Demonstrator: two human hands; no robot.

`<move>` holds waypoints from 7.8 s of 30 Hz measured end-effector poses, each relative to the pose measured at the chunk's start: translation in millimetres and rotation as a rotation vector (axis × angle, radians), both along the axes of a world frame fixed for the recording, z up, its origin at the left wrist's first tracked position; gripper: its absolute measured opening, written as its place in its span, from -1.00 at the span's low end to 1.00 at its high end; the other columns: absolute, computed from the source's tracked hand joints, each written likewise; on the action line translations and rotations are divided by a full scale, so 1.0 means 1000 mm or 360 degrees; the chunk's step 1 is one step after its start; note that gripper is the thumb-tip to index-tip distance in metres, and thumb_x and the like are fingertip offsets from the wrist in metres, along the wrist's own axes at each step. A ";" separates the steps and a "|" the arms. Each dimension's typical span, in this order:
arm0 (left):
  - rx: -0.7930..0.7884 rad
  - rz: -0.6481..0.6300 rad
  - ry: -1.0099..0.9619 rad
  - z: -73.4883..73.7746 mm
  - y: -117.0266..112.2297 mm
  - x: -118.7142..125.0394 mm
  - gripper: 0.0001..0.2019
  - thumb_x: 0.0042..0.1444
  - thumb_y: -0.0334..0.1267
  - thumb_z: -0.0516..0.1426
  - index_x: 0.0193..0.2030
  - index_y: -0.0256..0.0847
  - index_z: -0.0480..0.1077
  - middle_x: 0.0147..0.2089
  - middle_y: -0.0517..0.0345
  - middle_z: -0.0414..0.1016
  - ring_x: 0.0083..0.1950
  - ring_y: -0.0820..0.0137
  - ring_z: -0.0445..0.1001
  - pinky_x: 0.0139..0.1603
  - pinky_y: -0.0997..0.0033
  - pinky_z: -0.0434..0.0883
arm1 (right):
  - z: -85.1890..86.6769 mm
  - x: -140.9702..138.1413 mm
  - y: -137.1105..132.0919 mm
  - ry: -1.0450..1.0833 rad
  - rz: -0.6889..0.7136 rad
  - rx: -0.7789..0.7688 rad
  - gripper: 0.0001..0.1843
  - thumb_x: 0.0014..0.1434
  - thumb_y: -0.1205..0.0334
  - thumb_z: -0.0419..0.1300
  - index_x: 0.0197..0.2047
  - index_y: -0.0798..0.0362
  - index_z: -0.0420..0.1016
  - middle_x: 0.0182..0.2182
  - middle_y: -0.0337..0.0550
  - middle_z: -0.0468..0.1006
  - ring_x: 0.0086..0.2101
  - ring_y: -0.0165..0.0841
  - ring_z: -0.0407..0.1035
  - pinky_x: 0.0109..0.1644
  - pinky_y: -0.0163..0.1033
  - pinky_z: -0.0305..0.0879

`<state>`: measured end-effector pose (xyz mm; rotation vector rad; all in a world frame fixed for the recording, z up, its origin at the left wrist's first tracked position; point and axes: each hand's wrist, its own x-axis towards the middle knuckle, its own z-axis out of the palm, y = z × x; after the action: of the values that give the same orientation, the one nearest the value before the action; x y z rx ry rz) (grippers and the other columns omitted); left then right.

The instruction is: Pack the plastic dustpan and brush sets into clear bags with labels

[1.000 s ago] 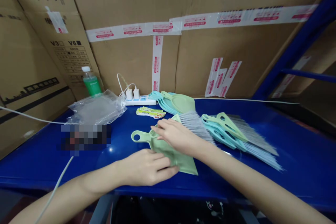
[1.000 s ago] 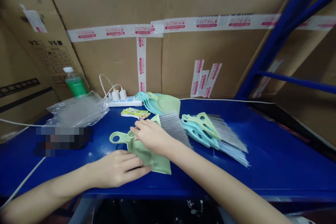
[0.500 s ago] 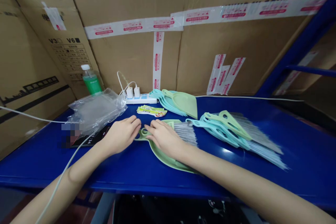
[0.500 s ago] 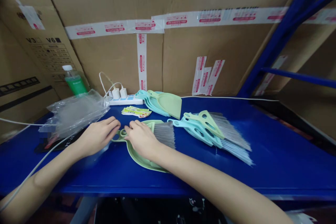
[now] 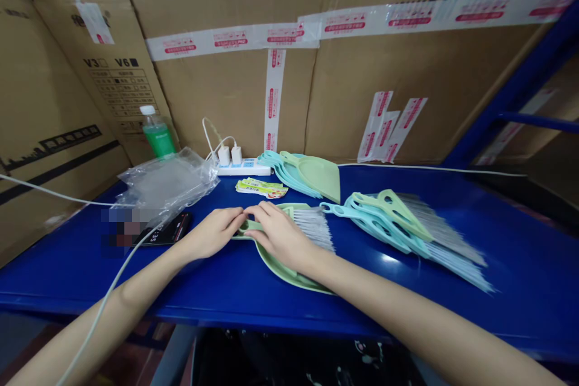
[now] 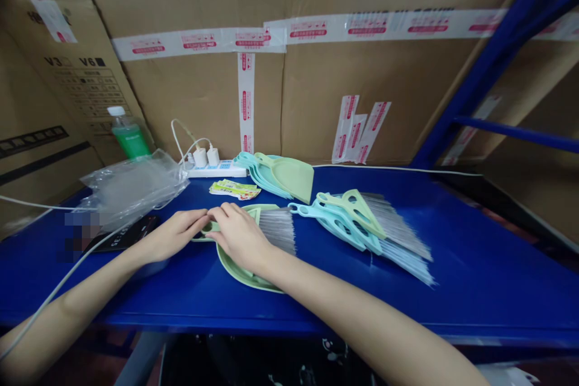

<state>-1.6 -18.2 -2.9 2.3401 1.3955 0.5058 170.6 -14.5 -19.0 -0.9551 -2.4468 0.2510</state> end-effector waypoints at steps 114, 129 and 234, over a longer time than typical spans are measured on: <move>-0.0903 -0.0222 -0.0834 -0.023 0.007 0.000 -0.49 0.11 0.09 0.10 0.02 -0.29 0.41 -0.55 0.30 0.28 -0.61 0.58 0.20 -0.59 0.58 0.11 | 0.005 0.060 -0.018 -0.0393 0.0216 -0.0558 0.01 0.12 -0.33 0.04 0.41 0.06 -0.28 0.37 0.09 -0.31 0.31 0.04 -0.44 0.29 0.24 -0.24; -0.0646 -0.0203 -0.0547 -0.011 0.003 -0.001 -0.60 0.21 -0.01 0.01 -0.03 -0.24 0.46 -0.35 0.15 0.46 -0.42 0.47 0.26 -0.43 0.53 0.27 | 0.006 0.057 -0.027 -0.0374 0.0273 -0.0677 -0.05 0.16 -0.26 0.04 0.40 -0.04 -0.35 0.35 0.09 -0.52 0.27 0.08 -0.64 0.27 0.32 -0.40; 0.0135 -0.0506 0.0216 0.014 -0.022 -0.004 -0.84 0.02 -0.42 0.05 -0.24 -0.16 0.33 -0.50 0.34 0.20 -0.50 0.51 0.25 -0.43 0.54 0.17 | 0.023 0.028 0.001 -0.0129 -0.0247 -0.0047 -0.68 0.17 0.14 0.14 -0.09 0.13 0.53 -0.24 -0.03 0.47 -0.14 -0.18 0.30 -0.01 -0.08 0.09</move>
<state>-5.3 -40.6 11.5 2.6422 1.0415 0.3240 198.6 -13.8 3.8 -1.1825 -2.4314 0.1988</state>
